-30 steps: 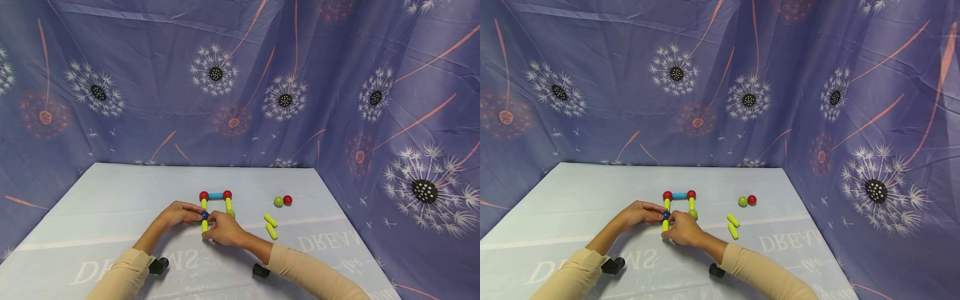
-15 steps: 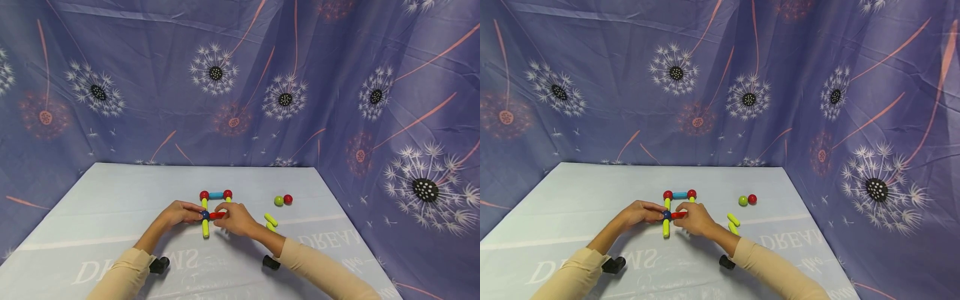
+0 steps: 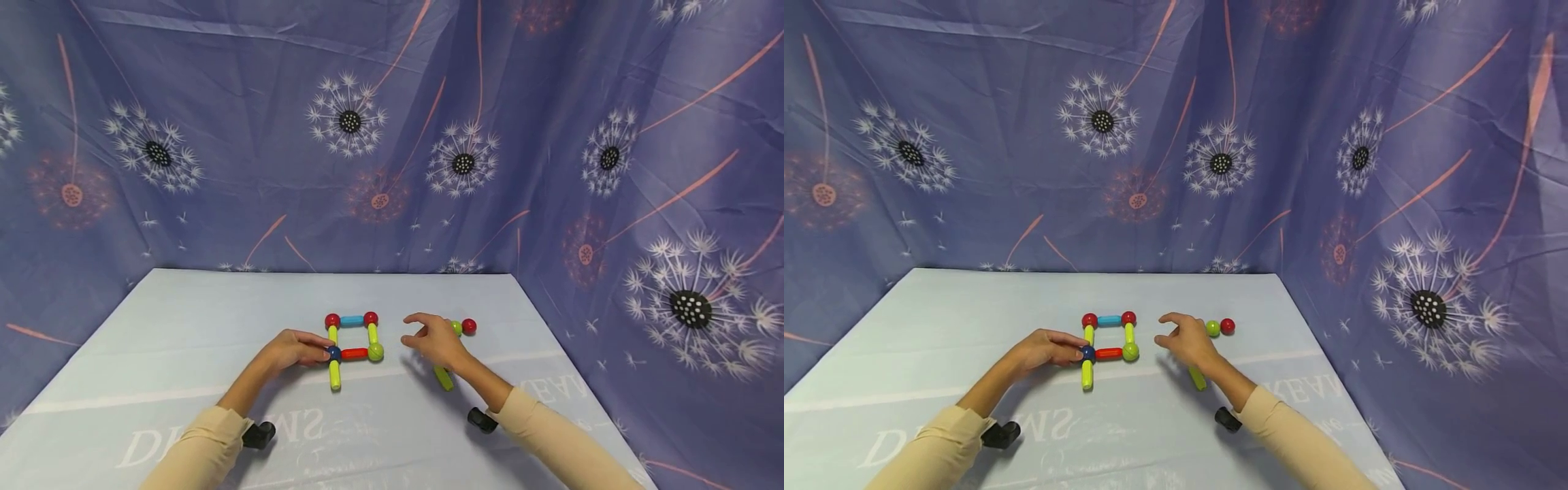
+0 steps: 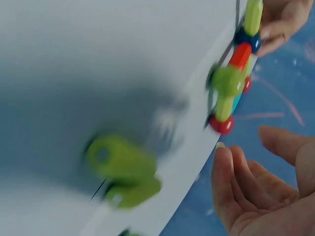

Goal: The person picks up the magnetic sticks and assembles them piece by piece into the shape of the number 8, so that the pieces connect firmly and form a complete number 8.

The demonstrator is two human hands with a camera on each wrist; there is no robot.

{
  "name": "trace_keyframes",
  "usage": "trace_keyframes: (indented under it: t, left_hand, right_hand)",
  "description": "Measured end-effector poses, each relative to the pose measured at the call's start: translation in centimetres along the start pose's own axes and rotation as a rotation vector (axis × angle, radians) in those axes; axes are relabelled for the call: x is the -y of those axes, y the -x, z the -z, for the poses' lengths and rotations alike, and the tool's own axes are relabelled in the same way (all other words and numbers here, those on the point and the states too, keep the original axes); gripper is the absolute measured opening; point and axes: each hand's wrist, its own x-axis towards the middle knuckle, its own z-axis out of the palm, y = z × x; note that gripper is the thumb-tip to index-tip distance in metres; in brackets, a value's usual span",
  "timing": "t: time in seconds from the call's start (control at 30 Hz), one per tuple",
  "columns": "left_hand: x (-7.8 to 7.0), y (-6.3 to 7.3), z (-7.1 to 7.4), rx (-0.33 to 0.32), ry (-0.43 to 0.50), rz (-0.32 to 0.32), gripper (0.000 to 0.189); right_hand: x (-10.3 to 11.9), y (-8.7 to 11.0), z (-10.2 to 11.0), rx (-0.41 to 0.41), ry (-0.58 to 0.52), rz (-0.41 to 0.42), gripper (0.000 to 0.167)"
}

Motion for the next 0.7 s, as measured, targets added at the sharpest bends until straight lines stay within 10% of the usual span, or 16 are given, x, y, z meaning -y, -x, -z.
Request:
trace_keyframes:
  t: [0.33, 0.7]
  left_hand:
    - [-0.2, 0.0, 0.0, -0.014, -0.002, -0.005, 0.034]
    - [0.0, 0.1, 0.1, 0.031, 0.002, -0.03, 0.036]
  right_hand:
    - [-3.6, 0.2, 3.3, -0.153, 0.065, -0.046, 0.037]
    - [-6.3, -0.1, 4.3, -0.139, 0.15, -0.116, 0.05]
